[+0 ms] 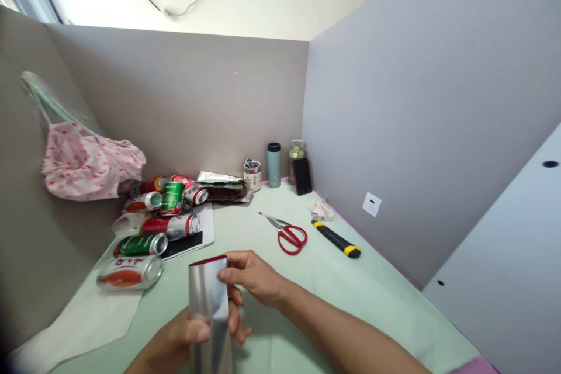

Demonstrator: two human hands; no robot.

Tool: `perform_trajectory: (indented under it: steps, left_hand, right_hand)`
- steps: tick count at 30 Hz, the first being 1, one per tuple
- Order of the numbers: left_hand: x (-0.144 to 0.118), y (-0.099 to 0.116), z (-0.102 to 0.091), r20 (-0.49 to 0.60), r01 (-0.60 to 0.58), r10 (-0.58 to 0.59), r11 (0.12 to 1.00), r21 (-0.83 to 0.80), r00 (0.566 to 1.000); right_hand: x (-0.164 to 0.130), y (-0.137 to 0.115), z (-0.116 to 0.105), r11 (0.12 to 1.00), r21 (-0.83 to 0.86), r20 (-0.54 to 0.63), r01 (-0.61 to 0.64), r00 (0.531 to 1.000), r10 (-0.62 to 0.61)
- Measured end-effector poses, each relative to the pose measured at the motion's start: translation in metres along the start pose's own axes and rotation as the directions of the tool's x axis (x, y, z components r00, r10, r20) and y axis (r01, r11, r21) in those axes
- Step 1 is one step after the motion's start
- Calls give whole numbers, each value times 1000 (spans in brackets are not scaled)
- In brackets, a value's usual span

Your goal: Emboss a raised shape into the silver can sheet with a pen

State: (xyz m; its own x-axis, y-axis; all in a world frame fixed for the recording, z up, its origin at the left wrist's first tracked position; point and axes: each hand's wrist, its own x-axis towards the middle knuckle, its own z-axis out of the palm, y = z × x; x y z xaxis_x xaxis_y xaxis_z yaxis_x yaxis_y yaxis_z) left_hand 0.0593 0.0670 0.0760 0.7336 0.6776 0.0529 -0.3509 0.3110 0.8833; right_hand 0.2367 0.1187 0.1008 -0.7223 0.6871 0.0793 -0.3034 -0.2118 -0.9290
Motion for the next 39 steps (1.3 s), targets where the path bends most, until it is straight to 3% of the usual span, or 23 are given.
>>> perform_trajectory:
  steps: [3, 7, 13, 15, 20, 22, 27, 32, 36, 39]
  left_hand:
    - [0, 1, 4, -45, 0, 0, 1000, -6, 999]
    - [3, 1, -3, -244, -25, 46, 996, 89, 969]
    - [15, -2, -15, -559, 16, 240, 910, 414, 794]
    - [19, -5, -13, -587, 59, 289, 863, 501, 756]
    - [25, -17, -7, -610, 165, 306, 788, 593, 731]
    - [27, -20, -5, -594, 157, 305, 785, 599, 745]
    - [26, -14, 1, -474, 87, 226, 830, 551, 851]
    - [23, 3, 2, -274, -48, 238, 829, 558, 932]
    - [20, 5, -2, -198, -34, 172, 832, 554, 965]
    - [21, -1, -2, -231, -20, 177, 831, 555, 957]
  right_hand:
    - [2, -1, 0, 999, -41, -49, 26, 998, -28]
    - [3, -2, 4, 998, -54, -98, 40, 994, -45]
    - [4, 0, 10, 968, -175, -145, 179, 968, -205]
    - [3, 2, 13, 964, -221, -169, 147, 968, -187]
    - [1, 2, 22, 973, -227, -308, 37, 945, -108]
    - [3, 2, 24, 971, -220, -309, 92, 938, -159]
    - [5, 1, 25, 979, -157, -366, 132, 912, -182]
    - [1, -3, 25, 976, -183, -291, 120, 941, -171]
    - [0, -6, 25, 978, -202, -268, 44, 958, -98]
    - [1, -6, 25, 985, -171, -310, -2, 949, -52]
